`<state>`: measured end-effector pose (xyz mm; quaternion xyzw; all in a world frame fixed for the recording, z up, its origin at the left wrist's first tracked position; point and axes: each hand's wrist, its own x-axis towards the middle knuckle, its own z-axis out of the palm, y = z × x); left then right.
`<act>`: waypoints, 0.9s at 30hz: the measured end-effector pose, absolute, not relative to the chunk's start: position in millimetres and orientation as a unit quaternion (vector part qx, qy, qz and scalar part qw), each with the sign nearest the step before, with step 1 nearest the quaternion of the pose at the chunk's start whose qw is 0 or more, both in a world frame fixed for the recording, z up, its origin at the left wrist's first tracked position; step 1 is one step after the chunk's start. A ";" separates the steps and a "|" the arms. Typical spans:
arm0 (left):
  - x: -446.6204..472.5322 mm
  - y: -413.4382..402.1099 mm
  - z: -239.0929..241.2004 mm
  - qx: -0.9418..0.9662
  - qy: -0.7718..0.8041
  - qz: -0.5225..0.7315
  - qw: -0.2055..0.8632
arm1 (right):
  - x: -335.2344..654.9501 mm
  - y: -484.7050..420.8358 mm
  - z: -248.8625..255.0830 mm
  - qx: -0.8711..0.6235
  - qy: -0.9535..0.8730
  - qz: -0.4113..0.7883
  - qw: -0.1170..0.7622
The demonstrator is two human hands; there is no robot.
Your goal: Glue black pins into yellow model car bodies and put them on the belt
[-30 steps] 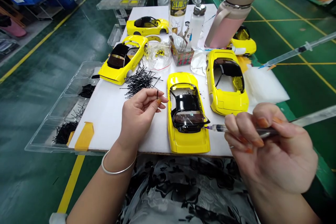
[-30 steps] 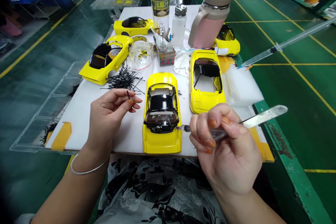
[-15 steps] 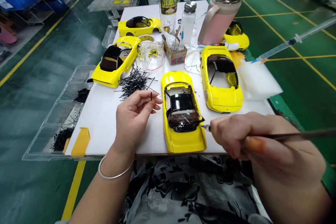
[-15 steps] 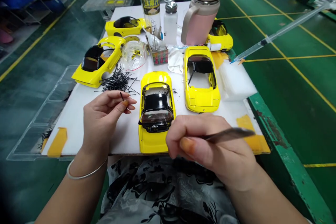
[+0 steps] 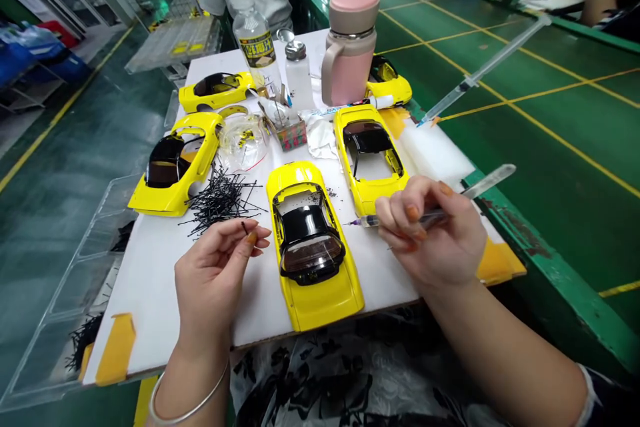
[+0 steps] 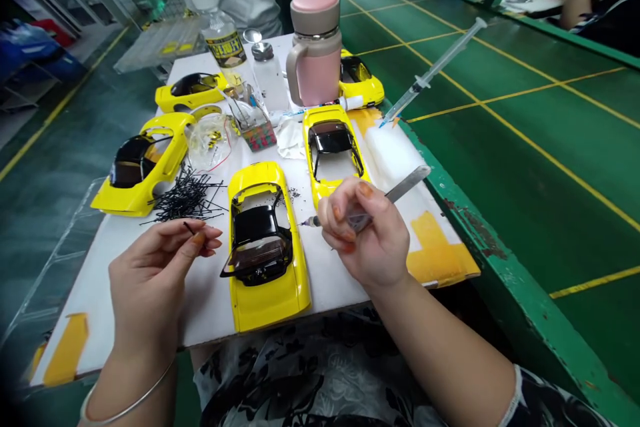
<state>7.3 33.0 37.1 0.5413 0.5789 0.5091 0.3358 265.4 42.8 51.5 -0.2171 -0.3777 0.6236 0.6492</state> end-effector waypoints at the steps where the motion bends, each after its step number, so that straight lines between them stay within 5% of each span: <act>1: 7.5 33.0 37.2 0.541 0.581 0.508 0.334 | 264.8 43.0 50.4 -0.212 -0.376 0.624 0.651; 27: 6.2 32.3 33.3 0.518 0.614 0.494 0.333 | 271.0 48.1 46.4 -0.163 -0.313 0.676 0.647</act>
